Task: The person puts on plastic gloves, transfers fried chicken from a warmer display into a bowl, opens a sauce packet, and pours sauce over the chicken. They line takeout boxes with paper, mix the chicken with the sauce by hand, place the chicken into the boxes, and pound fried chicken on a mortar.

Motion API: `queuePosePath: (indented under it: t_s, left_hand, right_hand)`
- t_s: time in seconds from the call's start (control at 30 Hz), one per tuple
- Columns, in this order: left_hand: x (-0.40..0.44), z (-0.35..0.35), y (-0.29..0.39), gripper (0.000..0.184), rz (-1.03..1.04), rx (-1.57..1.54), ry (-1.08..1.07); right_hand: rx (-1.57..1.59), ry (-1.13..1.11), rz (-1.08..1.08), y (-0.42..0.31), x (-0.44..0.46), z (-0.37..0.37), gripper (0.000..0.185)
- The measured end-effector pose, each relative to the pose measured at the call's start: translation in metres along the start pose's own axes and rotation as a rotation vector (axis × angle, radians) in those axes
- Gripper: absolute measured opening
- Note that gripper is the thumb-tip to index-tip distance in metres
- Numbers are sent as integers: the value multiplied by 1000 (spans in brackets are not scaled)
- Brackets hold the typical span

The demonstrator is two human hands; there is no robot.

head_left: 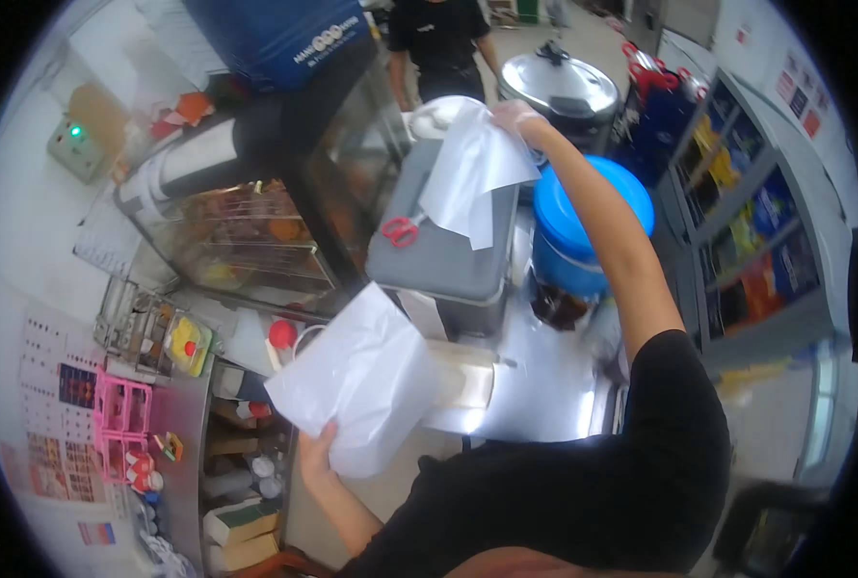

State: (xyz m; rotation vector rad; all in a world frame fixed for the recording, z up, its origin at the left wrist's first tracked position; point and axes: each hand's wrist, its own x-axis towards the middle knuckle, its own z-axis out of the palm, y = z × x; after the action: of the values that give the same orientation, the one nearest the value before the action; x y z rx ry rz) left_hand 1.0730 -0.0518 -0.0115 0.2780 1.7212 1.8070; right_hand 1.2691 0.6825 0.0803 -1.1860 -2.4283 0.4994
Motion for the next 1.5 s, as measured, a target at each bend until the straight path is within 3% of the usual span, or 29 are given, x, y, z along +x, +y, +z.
queuePosePath:
  t_s: [0.07, 0.17, 0.23, 0.33, 0.43, 0.53, 0.6, 0.63, 0.67, 0.73, 0.8, 0.87, 0.93, 0.97, 1.0, 1.03, 1.1, 1.23, 1.33, 1.37, 1.47, 1.5]
  left_hand:
    - [-14, -15, -12, 88, 44, -25, 47]
    - [-28, -34, -23, 89, 87, -55, 103]
    - [-32, -34, -18, 90, 84, -87, 133]
    - [-33, -35, -13, 94, 77, -116, 141]
    - [-22, -39, -9, 102, 103, -104, 79]
    - [-11, -9, 27, 109, 88, -119, 3]
    - [-1, 0, 45, 110, 69, -26, -36]
    - [8, -9, 41, 109, 64, 12, -26]
    - [9, 0, 50, 107, 108, -28, -50]
    - [12, -1, 64, 103, 103, 29, -76]
    - [11, -5, 76, 98, 151, -74, -106]
    - [13, -25, 80, 96, 151, -147, -150]
    - [8, -51, 78, 94, 156, -196, -171]
    - [6, -69, 78, 93, 160, -206, -169]
    - [7, -88, 77, 93, 175, -216, -167]
    - [9, -109, 75, 91, 198, -221, -181]
    - [8, -166, 73, 89, 229, -207, -205]
    - [10, -282, 84, 80, 213, -66, -48]
    - [10, -349, 103, 79, 244, -91, 38]
    - [6, -364, 111, 80, 239, -108, 82]
    - [10, -405, 114, 85, 325, -81, 214]
    - [13, -417, 115, 86, 347, -77, 242]
  right_hand:
    - [150, -16, 167, 0, 23, 13, 35]
    - [-486, -183, -249, 97, 134, 97, 33]
    - [-224, -208, -82, 36, 79, 55, 37]
    - [-104, -228, -34, -19, 31, 12, 44]
    - [-159, -280, -8, -12, 27, 13, 48]
    - [-286, -330, -213, -20, 4, -14, 50]
    - [72, -227, -9, 16, 14, -1, 52]
    - [-50, -155, 44, -1, -7, -20, 57]
    - [-363, -98, -98, 39, 34, -9, 59]
    - [-215, 271, -39, -40, -23, -51, 58]
    - [58, 304, -38, -124, -89, -79, 57]
    - [523, 49, -121, -214, -197, -71, 57]
    - [524, -213, -204, -280, -288, -13, 59]
    - [386, -366, -102, -314, -328, 12, 60]
    - [602, -441, -262, -322, -353, 62, 60]
    - [674, -519, -210, -338, -377, 103, 60]
    - [672, -712, 197, -424, -401, 133, 45]
    - [1228, -616, 478, -528, -435, 208, 19]
    - [1314, -499, 407, -571, -441, 263, 19]
    - [1393, -439, 448, -594, -443, 271, 30]
    - [1212, -316, 295, -645, -446, 288, 45]
    - [1231, -368, 197, -650, -445, 298, 50]
